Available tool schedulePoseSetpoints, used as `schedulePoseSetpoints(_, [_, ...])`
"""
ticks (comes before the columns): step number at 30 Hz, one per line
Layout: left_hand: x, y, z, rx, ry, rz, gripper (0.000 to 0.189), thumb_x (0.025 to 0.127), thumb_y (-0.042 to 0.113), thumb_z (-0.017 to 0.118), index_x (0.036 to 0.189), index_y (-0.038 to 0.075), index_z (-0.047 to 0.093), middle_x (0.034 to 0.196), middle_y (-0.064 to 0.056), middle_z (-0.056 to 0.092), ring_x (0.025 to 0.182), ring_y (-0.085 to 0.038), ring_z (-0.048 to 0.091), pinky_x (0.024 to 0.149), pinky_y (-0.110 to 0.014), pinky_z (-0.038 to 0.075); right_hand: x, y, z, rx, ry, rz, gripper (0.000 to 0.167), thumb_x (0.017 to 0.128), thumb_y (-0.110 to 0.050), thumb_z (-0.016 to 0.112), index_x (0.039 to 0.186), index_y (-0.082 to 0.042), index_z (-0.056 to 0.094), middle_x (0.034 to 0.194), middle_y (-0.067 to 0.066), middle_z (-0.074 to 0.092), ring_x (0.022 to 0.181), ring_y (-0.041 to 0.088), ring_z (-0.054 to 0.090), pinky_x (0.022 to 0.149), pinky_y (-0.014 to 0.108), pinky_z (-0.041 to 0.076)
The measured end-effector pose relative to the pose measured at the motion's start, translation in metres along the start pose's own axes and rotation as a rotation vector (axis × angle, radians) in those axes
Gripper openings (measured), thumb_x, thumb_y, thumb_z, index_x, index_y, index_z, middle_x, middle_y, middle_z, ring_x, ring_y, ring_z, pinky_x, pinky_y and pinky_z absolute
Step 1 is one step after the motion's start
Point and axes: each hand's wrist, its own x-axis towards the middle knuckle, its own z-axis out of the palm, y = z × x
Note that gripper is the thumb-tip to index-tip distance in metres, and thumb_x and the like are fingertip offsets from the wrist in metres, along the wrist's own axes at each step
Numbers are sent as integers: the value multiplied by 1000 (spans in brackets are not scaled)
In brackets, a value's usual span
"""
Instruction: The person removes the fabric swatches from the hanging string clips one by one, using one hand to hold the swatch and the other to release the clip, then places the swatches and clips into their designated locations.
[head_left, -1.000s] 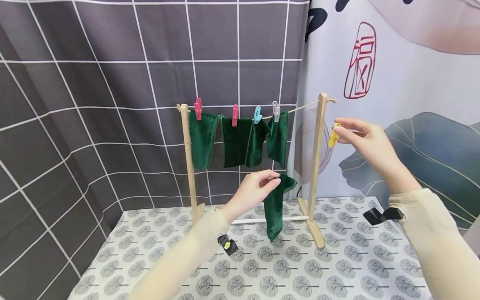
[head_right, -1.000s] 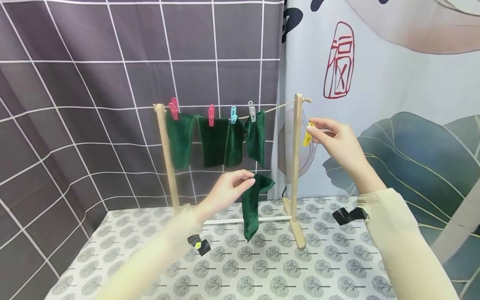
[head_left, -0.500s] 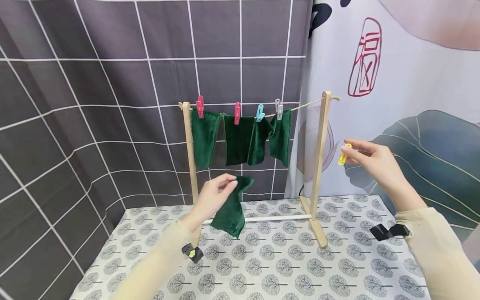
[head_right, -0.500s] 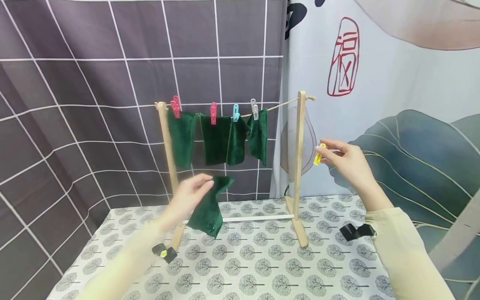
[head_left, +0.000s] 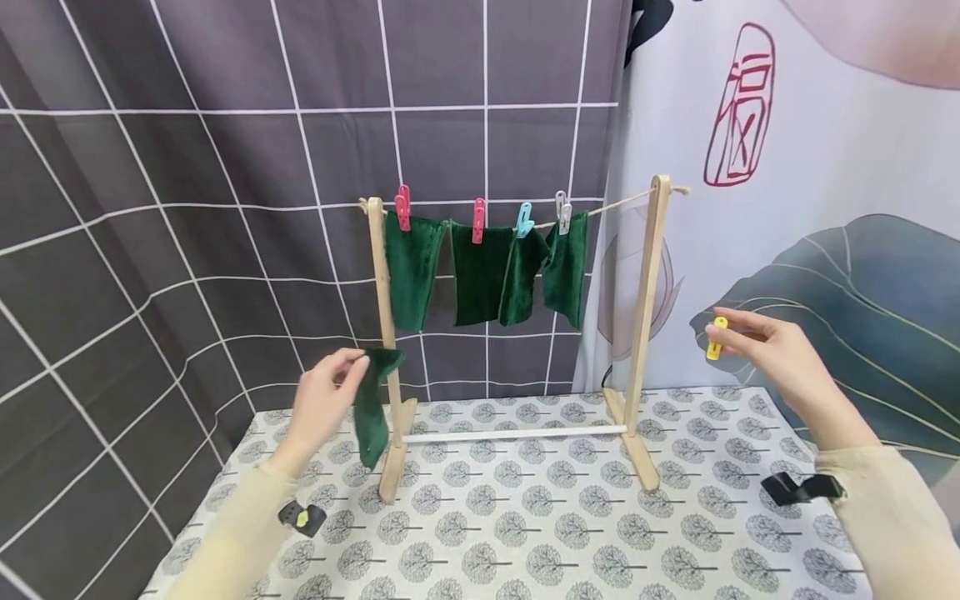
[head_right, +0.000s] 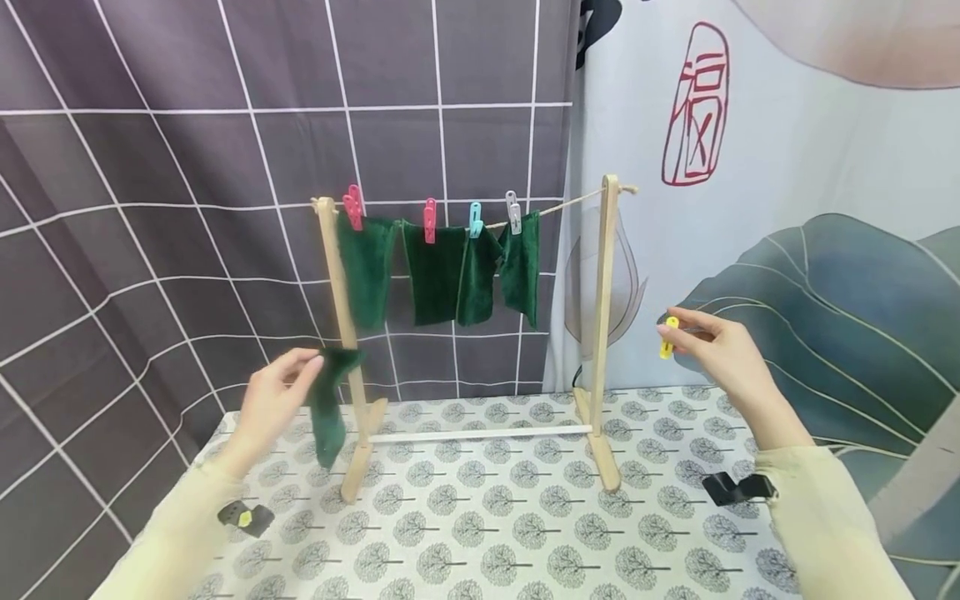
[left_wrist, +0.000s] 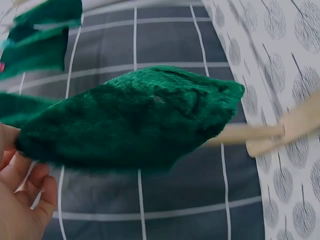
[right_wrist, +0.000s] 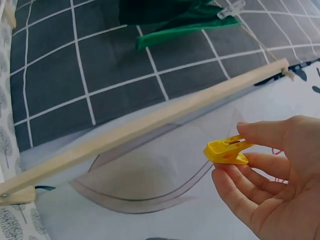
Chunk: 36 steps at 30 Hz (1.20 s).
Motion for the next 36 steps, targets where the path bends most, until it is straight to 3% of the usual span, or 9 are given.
schedulePoseSetpoints(1, [-1, -4, -4, 8, 19, -4, 22, 102, 20, 61, 114, 3, 70, 88, -10, 74, 82, -28, 72, 76, -36, 57, -1, 3, 0, 1, -1, 1, 72, 98, -45, 64, 152, -3, 42, 96, -24, 60, 82, -12, 55, 97, 78, 28])
schedulePoseSetpoints(6, [-4, -20, -16, 19, 86, -27, 24, 103, 20, 60, 113, 1, 70, 87, -10, 75, 75, -15, 70, 67, -11, 46, -4, 15, 1, 0, -10, 12, 73, 98, -46, 64, 151, -1, 42, 91, -21, 67, 82, -11, 55, 95, 74, 33])
schedulePoseSetpoints(9, [-7, -30, -18, 14, 100, -48, 25, 104, 19, 59, 114, -1, 70, 85, -12, 73, 71, -15, 68, 62, -10, 44, -7, 23, 3, 7, -20, 23, 74, 98, -47, 64, 151, 0, 41, 92, -26, 62, 82, -12, 54, 95, 74, 33])
schedulePoseSetpoints(12, [-11, -39, -16, 23, 96, -83, 28, 105, 21, 57, 116, -2, 68, 88, -15, 72, 76, -25, 73, 61, -9, 45, -9, 30, 6, 10, -33, 38, 75, 98, -47, 64, 151, 0, 41, 94, -27, 61, 82, -12, 56, 94, 75, 33])
schedulePoseSetpoints(17, [-19, -55, -10, 58, 82, -142, 33, 106, 26, 55, 119, -2, 67, 93, -19, 73, 82, -36, 74, 64, -13, 48, -15, 45, 15, -3, -55, 60, 74, 99, -46, 62, 151, 2, 40, 102, -7, 70, 82, -12, 59, 91, 73, 36])
schedulePoseSetpoints(21, [-24, -67, -1, 72, 45, -173, 31, 105, 24, 56, 117, -2, 67, 89, -17, 72, 63, -27, 68, 56, -20, 47, -19, 57, 25, -28, -76, 65, 73, 100, -45, 61, 150, 4, 40, 113, 16, 71, 83, -10, 59, 90, 72, 38])
schedulePoseSetpoints(24, [-26, -73, 7, 69, -3, -206, 31, 105, 24, 57, 117, -3, 67, 89, -17, 72, 57, -18, 60, 54, -24, 45, -22, 65, 32, -42, -95, 74, 71, 102, -43, 59, 150, 5, 39, 119, 27, 67, 89, 6, 67, 90, 73, 37])
schedulePoseSetpoints(29, [-30, -82, 22, 81, -54, -285, 33, 105, 24, 55, 120, -3, 66, 97, -21, 73, 60, -15, 61, 59, -28, 47, -26, 78, 46, -43, -124, 92, 70, 103, -41, 57, 148, 9, 38, 125, 33, 62, 106, 45, 66, 91, 73, 39])
schedulePoseSetpoints(36, [-36, -97, 43, 108, -63, -358, 29, 104, 19, 57, 117, -4, 67, 92, -20, 73, 62, -19, 59, 61, -32, 45, -28, 96, 64, -40, -151, 107, 67, 104, -36, 57, 146, 13, 39, 122, 31, 64, 103, 43, 68, 89, 70, 43])
